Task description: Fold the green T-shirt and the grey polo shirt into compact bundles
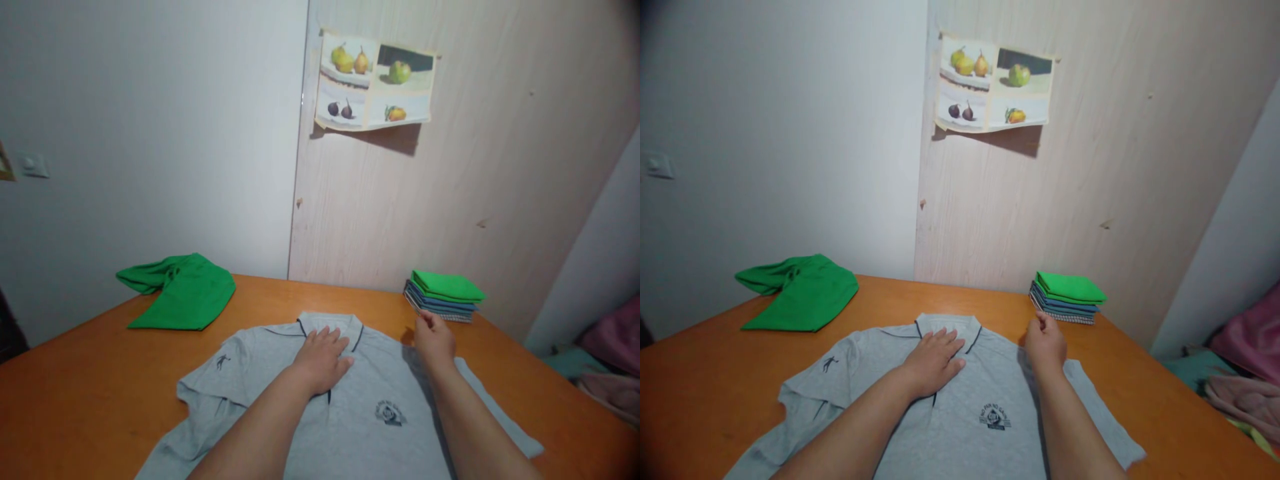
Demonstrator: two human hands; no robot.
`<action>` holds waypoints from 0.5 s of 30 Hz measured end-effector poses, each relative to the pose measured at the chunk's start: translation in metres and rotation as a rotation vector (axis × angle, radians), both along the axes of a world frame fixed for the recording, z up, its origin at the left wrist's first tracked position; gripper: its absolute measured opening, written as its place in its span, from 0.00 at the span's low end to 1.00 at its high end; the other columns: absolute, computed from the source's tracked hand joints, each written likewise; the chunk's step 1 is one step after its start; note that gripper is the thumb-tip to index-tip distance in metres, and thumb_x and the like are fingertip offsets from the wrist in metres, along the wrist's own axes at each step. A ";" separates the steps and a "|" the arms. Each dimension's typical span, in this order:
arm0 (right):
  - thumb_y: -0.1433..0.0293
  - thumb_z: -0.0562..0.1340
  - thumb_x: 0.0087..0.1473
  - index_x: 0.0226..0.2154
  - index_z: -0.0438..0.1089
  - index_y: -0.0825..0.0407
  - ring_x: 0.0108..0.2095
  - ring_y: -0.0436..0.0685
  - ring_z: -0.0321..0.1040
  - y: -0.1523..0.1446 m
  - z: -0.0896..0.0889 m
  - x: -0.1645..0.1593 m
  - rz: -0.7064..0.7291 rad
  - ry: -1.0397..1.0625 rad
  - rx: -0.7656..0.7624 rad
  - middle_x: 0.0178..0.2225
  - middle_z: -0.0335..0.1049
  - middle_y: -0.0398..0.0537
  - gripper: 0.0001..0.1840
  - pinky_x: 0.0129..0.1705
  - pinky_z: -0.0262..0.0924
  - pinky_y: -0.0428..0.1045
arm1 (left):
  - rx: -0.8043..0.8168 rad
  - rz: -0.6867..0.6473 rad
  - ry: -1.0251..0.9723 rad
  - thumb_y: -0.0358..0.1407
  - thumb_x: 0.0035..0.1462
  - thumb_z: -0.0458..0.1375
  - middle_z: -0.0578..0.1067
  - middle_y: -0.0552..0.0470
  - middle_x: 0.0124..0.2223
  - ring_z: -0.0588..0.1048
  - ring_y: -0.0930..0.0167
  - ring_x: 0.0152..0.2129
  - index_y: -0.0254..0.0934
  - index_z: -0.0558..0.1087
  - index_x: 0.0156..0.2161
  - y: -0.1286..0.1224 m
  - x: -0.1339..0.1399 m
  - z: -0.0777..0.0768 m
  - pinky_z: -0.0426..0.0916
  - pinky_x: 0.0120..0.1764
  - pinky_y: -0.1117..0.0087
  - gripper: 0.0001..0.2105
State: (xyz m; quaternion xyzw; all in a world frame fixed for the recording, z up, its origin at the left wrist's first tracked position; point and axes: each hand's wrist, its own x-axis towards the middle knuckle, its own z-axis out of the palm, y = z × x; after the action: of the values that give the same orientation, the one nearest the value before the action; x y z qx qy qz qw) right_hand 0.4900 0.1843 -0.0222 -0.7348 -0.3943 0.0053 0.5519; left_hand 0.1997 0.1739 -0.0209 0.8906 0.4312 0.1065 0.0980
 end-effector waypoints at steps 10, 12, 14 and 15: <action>0.60 0.56 0.51 0.54 0.70 0.55 0.38 0.55 0.72 -0.015 0.027 0.046 -0.135 0.093 0.161 0.44 0.76 0.51 0.30 0.39 0.64 0.48 | -0.005 0.029 0.049 0.55 0.66 0.40 0.52 0.46 0.72 0.48 0.56 0.69 0.41 0.56 0.69 0.003 0.001 0.002 0.41 0.67 0.45 0.33; 0.61 0.56 0.51 0.51 0.72 0.56 0.33 0.55 0.71 -0.024 0.024 0.056 -0.148 0.077 0.103 0.38 0.77 0.50 0.28 0.34 0.64 0.47 | -0.003 0.031 0.058 0.55 0.66 0.40 0.53 0.46 0.72 0.48 0.56 0.69 0.41 0.56 0.69 0.005 0.002 0.001 0.41 0.67 0.46 0.33; 0.62 0.57 0.50 0.47 0.74 0.56 0.30 0.55 0.71 -0.037 0.018 0.067 -0.160 0.052 0.020 0.33 0.77 0.50 0.25 0.31 0.63 0.47 | 0.004 0.034 0.065 0.55 0.66 0.41 0.53 0.46 0.72 0.48 0.57 0.69 0.41 0.57 0.69 0.006 0.002 0.000 0.41 0.67 0.45 0.32; 0.63 0.57 0.50 0.45 0.75 0.56 0.28 0.55 0.71 -0.044 0.014 0.073 -0.165 0.035 -0.031 0.32 0.77 0.50 0.23 0.29 0.62 0.47 | 0.009 0.036 0.068 0.55 0.66 0.41 0.53 0.46 0.72 0.48 0.57 0.69 0.42 0.57 0.69 0.007 0.002 -0.001 0.41 0.67 0.45 0.32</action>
State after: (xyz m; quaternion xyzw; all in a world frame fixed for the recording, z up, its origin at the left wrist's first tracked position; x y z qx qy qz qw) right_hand 0.5626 0.1406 -0.0082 -0.7729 -0.3228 -0.0211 0.5459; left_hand 0.2022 0.1807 -0.0220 0.8862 0.4498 0.0797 0.0773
